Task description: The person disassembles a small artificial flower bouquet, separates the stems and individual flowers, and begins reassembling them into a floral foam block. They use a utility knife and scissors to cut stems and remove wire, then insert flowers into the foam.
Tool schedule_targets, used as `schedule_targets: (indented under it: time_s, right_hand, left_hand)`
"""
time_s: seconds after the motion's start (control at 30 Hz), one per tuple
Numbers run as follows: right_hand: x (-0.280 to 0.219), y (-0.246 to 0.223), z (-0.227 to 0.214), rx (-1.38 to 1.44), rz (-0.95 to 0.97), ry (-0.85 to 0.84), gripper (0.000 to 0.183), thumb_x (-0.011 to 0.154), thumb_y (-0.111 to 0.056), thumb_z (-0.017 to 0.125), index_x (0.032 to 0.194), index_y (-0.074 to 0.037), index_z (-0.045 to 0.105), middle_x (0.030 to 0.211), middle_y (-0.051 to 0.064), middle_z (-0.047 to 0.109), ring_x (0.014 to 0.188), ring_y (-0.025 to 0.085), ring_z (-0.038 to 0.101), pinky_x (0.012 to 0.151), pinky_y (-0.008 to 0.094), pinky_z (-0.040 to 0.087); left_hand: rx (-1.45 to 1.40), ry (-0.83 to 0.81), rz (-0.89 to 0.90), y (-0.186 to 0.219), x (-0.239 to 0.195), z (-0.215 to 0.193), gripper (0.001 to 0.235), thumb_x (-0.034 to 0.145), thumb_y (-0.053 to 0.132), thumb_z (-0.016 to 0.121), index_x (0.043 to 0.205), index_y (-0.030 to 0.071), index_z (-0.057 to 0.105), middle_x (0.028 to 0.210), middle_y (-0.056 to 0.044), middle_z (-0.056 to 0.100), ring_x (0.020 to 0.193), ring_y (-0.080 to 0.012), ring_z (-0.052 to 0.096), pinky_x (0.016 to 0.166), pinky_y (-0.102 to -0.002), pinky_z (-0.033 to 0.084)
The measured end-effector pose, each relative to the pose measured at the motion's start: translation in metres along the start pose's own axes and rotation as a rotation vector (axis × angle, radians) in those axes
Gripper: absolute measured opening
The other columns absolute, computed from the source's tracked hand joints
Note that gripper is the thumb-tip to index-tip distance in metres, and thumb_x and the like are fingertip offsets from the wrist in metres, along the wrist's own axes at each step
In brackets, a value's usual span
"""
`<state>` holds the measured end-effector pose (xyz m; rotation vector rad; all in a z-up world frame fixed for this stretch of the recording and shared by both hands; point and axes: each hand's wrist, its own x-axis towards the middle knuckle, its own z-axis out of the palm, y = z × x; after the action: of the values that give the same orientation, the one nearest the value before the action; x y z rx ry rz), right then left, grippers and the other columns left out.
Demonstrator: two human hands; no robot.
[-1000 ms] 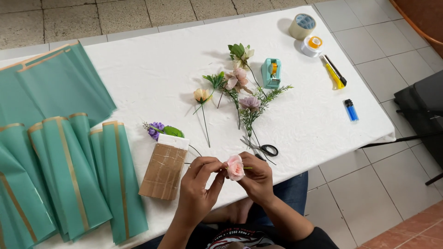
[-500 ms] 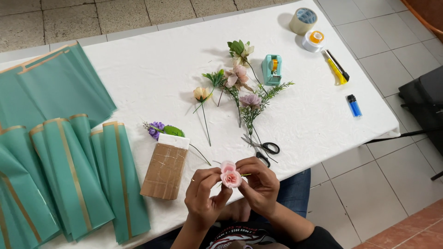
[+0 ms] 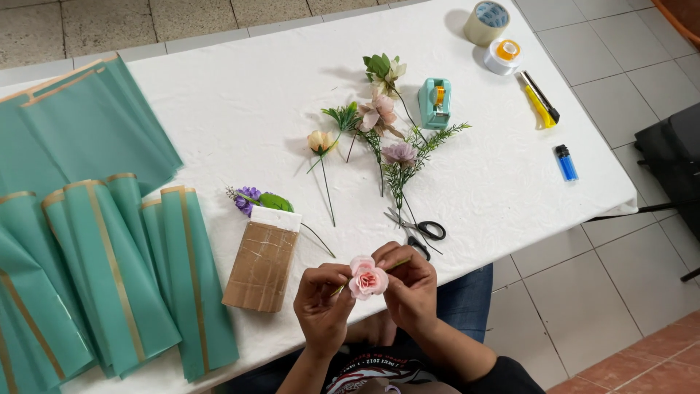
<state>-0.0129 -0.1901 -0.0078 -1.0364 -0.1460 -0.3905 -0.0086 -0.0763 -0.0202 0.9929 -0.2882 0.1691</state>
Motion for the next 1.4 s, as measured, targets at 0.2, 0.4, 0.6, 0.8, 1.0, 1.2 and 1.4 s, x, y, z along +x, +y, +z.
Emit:
schedule_targets:
  time_s: [0.2, 0.4, 0.6, 0.8, 1.0, 1.2, 1.4]
  right_hand:
    - [-0.006, 0.0, -0.008, 0.106, 0.058, 0.012, 0.009, 0.08, 0.006, 0.058, 0.087, 0.0, 0.058, 0.089, 0.016, 0.052, 0.077, 0.02, 0.052, 0.068, 0.027, 0.044]
    - [-0.01, -0.004, -0.009, 0.111, 0.208, 0.154, 0.009, 0.076, 0.005, 0.058, 0.081, -0.002, 0.055, 0.085, 0.017, 0.056, 0.079, 0.022, 0.054, 0.07, 0.03, 0.044]
    - [-0.005, -0.01, -0.009, 0.179, 0.407, 0.231, 0.009, 0.074, 0.003, 0.057, 0.078, -0.005, 0.054, 0.08, 0.012, 0.054, 0.07, 0.018, 0.053, 0.061, 0.026, 0.041]
    - [-0.002, -0.005, -0.004, -0.099, 0.116, -0.002, 0.017, 0.078, -0.004, 0.067, 0.094, -0.001, 0.06, 0.092, 0.011, 0.057, 0.089, 0.02, 0.054, 0.081, 0.028, 0.043]
    - [-0.002, 0.012, -0.011, -0.047, 0.183, 0.044, 0.009, 0.078, 0.001, 0.065, 0.087, -0.002, 0.063, 0.087, 0.007, 0.056, 0.081, 0.016, 0.052, 0.073, 0.027, 0.041]
    - [0.001, 0.011, -0.01, -0.037, 0.156, -0.074, 0.008, 0.08, -0.005, 0.066, 0.086, -0.002, 0.064, 0.082, 0.008, 0.054, 0.077, 0.016, 0.051, 0.07, 0.026, 0.043]
    - [0.005, 0.007, -0.011, -0.094, 0.049, -0.165, 0.007, 0.08, -0.002, 0.064, 0.087, -0.002, 0.064, 0.086, 0.013, 0.057, 0.077, 0.019, 0.055, 0.069, 0.026, 0.045]
  left_hand:
    - [0.101, 0.055, -0.01, 0.016, 0.007, 0.016, 0.009, 0.084, 0.003, 0.057, 0.086, 0.007, 0.05, 0.093, -0.014, 0.054, 0.088, -0.017, 0.054, 0.074, -0.026, 0.045]
    - [-0.236, 0.322, -0.504, 0.006, -0.001, 0.011, 0.013, 0.076, -0.001, 0.063, 0.079, 0.003, 0.051, 0.076, -0.011, 0.059, 0.066, -0.0158, 0.055, 0.059, -0.025, 0.046]
    - [-0.405, 0.28, -0.668, 0.001, -0.004, 0.013, 0.015, 0.077, 0.004, 0.063, 0.081, 0.009, 0.05, 0.08, -0.01, 0.059, 0.074, -0.0162, 0.056, 0.065, -0.027, 0.049]
    - [-0.06, 0.148, -0.293, 0.004, -0.003, 0.013, 0.011, 0.08, 0.005, 0.063, 0.085, 0.004, 0.053, 0.082, -0.009, 0.061, 0.076, -0.0149, 0.058, 0.071, -0.028, 0.049]
    - [0.256, 0.016, -0.189, 0.004, 0.011, 0.004, 0.031, 0.078, 0.004, 0.065, 0.107, -0.001, 0.056, 0.099, -0.013, 0.063, 0.091, -0.0186, 0.062, 0.081, -0.026, 0.053]
    - [0.497, -0.14, 0.059, 0.013, 0.024, 0.001, 0.013, 0.073, 0.001, 0.07, 0.083, 0.005, 0.064, 0.079, -0.003, 0.054, 0.071, -0.0122, 0.053, 0.06, -0.022, 0.042]
    - [0.656, -0.215, 0.314, 0.038, 0.033, 0.011, 0.014, 0.076, 0.0, 0.066, 0.088, 0.005, 0.066, 0.079, -0.002, 0.057, 0.069, -0.0148, 0.047, 0.06, -0.024, 0.039]
